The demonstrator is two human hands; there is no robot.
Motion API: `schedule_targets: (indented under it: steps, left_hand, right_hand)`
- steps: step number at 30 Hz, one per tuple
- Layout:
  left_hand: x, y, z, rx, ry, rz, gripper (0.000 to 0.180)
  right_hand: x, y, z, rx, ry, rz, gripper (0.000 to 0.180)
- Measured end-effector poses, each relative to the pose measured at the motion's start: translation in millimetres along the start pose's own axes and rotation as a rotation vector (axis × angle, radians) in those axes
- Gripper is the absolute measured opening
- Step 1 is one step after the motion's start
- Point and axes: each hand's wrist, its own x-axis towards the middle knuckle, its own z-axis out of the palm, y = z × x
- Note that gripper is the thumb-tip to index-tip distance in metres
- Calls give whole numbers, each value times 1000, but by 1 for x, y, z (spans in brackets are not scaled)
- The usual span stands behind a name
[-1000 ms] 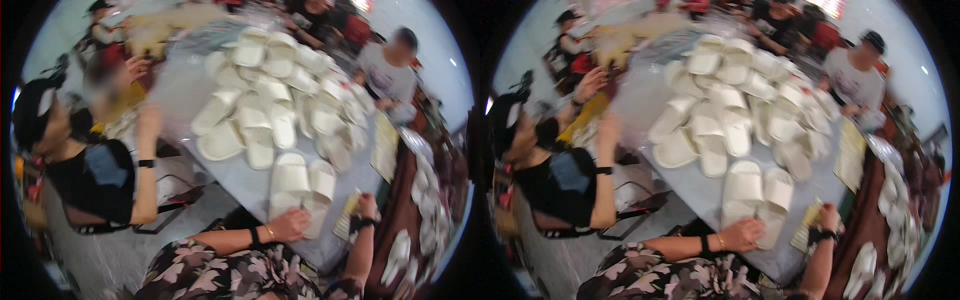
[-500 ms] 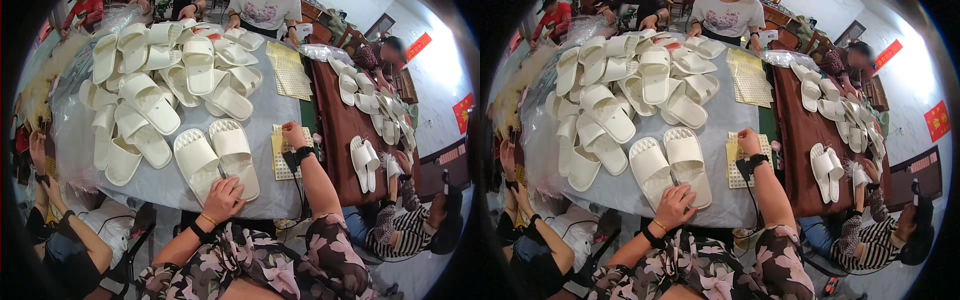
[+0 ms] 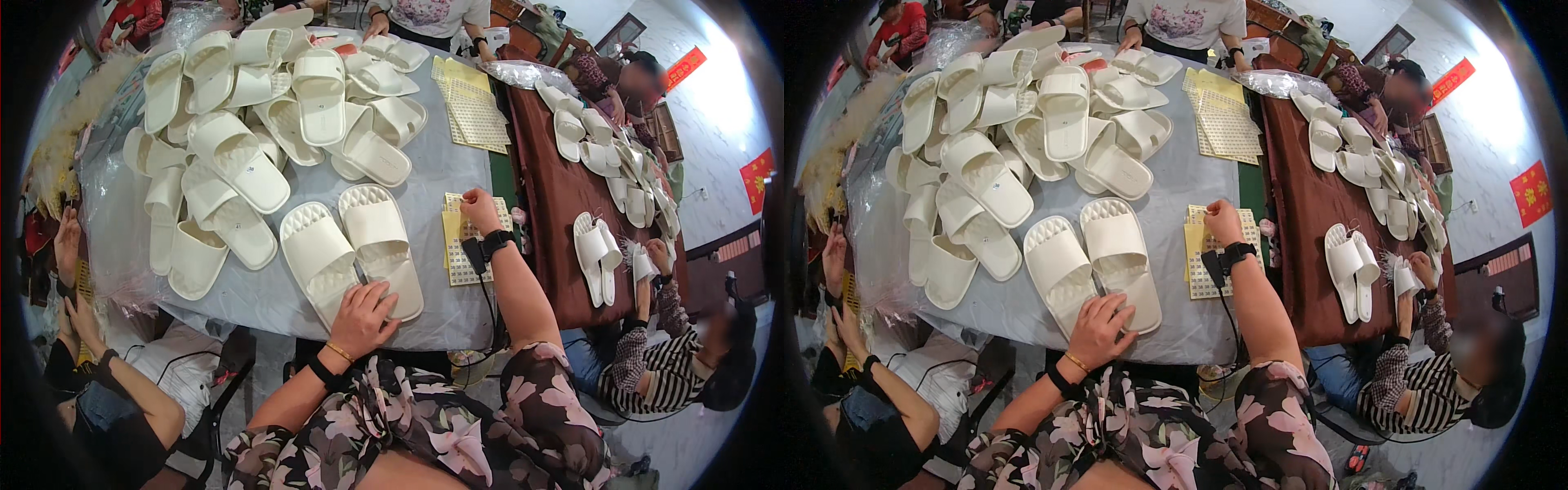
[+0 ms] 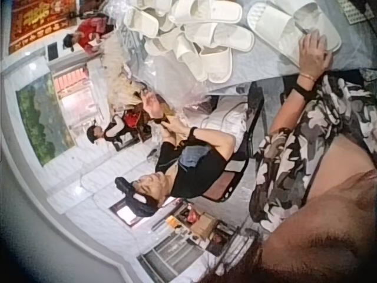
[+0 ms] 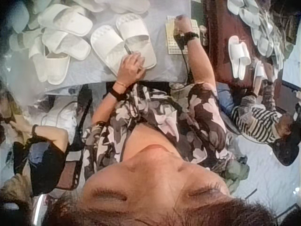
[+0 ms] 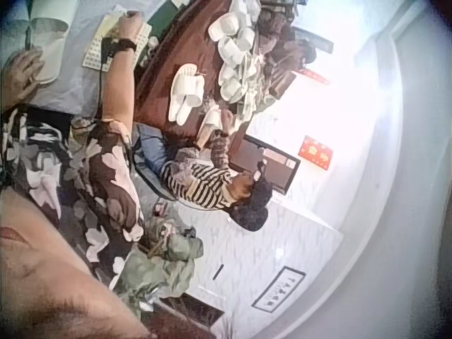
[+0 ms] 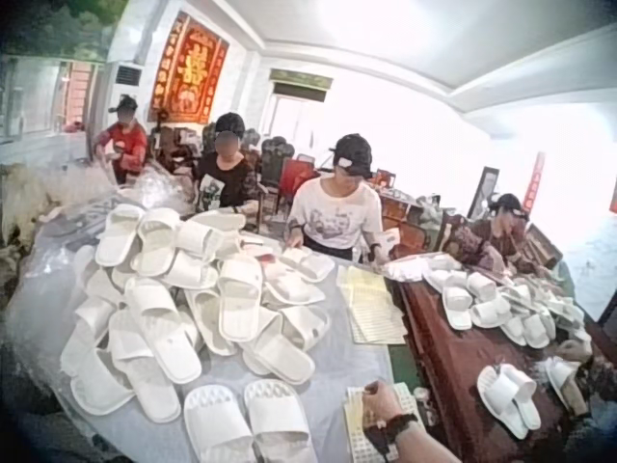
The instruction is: Placing small yellow stickers/labels onto the inner soles of white plastic slippers.
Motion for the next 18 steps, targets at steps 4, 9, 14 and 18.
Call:
schedule_targets:
  steps: [4,9,14,18]
  left_hand:
    - [1,0,0,10,-11,7,43]
    - [-1,-1,-1,18,-12,1,43]
    - [-1,-2,3,-3,-13,10,45]
    - [0,-3,3,-2,-13,5,44]
  right_hand:
    - [2,4,-1,53,-33,30,22]
    - [1,2,2,0,-20,27,20]
    - [5,12,1,66,-36,15,20]
    - [3,9,-1,8,-22,-3,19]
